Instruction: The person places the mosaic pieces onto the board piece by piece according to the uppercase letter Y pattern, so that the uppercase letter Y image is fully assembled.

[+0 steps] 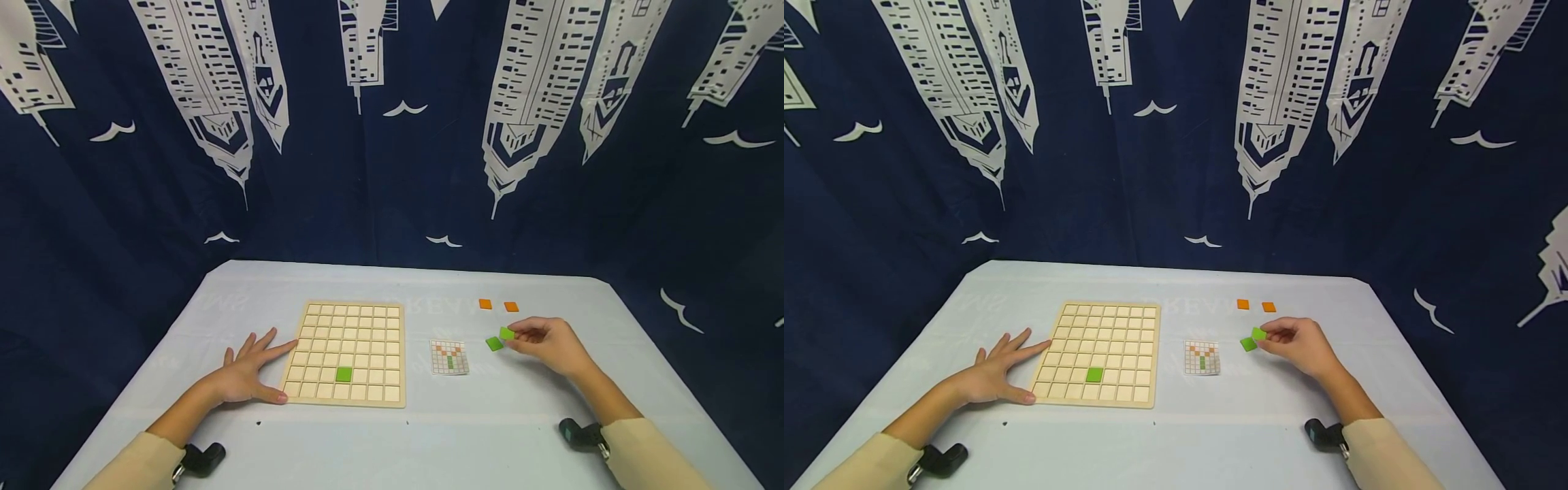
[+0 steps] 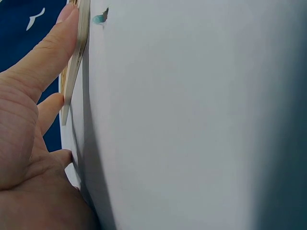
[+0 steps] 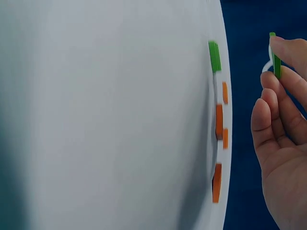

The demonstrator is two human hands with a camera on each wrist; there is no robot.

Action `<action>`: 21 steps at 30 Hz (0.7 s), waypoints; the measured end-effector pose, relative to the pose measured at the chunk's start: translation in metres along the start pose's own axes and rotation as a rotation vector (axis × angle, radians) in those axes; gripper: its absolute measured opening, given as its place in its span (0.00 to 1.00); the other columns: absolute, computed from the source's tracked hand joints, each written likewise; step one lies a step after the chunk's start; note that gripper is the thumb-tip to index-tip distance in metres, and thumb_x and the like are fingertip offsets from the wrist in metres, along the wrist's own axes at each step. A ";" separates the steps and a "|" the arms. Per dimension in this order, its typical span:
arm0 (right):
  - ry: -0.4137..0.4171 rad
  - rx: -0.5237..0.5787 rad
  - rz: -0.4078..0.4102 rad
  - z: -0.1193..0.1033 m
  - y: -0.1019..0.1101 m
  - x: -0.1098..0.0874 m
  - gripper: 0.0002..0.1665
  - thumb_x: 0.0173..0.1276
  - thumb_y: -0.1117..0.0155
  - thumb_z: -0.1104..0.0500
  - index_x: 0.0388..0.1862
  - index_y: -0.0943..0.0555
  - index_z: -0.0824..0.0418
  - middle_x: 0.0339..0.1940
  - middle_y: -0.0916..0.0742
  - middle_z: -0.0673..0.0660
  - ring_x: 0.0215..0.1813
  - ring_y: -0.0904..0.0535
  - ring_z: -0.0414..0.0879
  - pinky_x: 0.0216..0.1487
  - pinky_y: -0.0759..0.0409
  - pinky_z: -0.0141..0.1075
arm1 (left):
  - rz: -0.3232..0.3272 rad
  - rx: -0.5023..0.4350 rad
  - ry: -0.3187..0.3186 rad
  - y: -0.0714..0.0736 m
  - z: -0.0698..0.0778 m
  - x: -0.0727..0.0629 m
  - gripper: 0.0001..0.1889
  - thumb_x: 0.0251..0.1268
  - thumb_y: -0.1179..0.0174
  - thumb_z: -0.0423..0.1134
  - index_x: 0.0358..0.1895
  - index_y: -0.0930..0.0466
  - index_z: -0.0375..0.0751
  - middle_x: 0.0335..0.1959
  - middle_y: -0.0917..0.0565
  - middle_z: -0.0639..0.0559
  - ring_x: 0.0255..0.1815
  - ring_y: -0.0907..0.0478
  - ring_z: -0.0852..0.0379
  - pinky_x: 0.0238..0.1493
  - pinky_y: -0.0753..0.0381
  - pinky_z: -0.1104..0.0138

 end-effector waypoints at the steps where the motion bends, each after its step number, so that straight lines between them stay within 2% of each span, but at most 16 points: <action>1: 0.009 0.001 0.000 -0.002 -0.002 -0.001 0.18 0.58 0.19 0.58 0.45 0.11 0.64 0.33 0.10 0.55 0.33 0.17 0.38 0.35 0.16 0.30 | 0.001 0.000 -0.002 0.000 0.000 0.000 0.58 0.37 0.18 0.60 0.79 0.36 0.53 0.84 0.56 0.30 0.80 0.69 0.17 0.65 0.75 0.18; 6: 0.051 -0.006 -0.006 -0.011 -0.013 -0.007 0.16 0.58 0.19 0.58 0.44 0.11 0.63 0.32 0.10 0.53 0.33 0.17 0.38 0.35 0.17 0.31 | 0.007 0.002 -0.008 0.000 0.000 0.000 0.58 0.37 0.18 0.59 0.79 0.35 0.53 0.83 0.55 0.29 0.80 0.69 0.17 0.64 0.75 0.18; 12: 0.095 0.040 -0.011 -0.023 -0.025 -0.011 0.14 0.56 0.18 0.59 0.42 0.10 0.59 0.32 0.10 0.50 0.33 0.17 0.39 0.36 0.17 0.31 | 0.001 -0.009 -0.003 0.000 0.001 -0.001 0.58 0.37 0.18 0.59 0.79 0.36 0.53 0.83 0.56 0.30 0.80 0.70 0.17 0.65 0.76 0.19; 21: 0.094 0.101 -0.032 -0.032 -0.039 -0.017 0.15 0.56 0.17 0.57 0.41 0.10 0.58 0.31 0.11 0.51 0.33 0.17 0.39 0.36 0.16 0.32 | -0.003 -0.018 -0.001 0.000 0.000 -0.001 0.58 0.37 0.18 0.59 0.79 0.36 0.54 0.84 0.56 0.30 0.80 0.70 0.18 0.65 0.77 0.19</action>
Point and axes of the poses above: each hand's wrist, its own x-axis towards the middle knuckle, its own y-axis out of the back of the hand, z = x × y, the point moved 1 cm from there along x, towards the middle knuckle
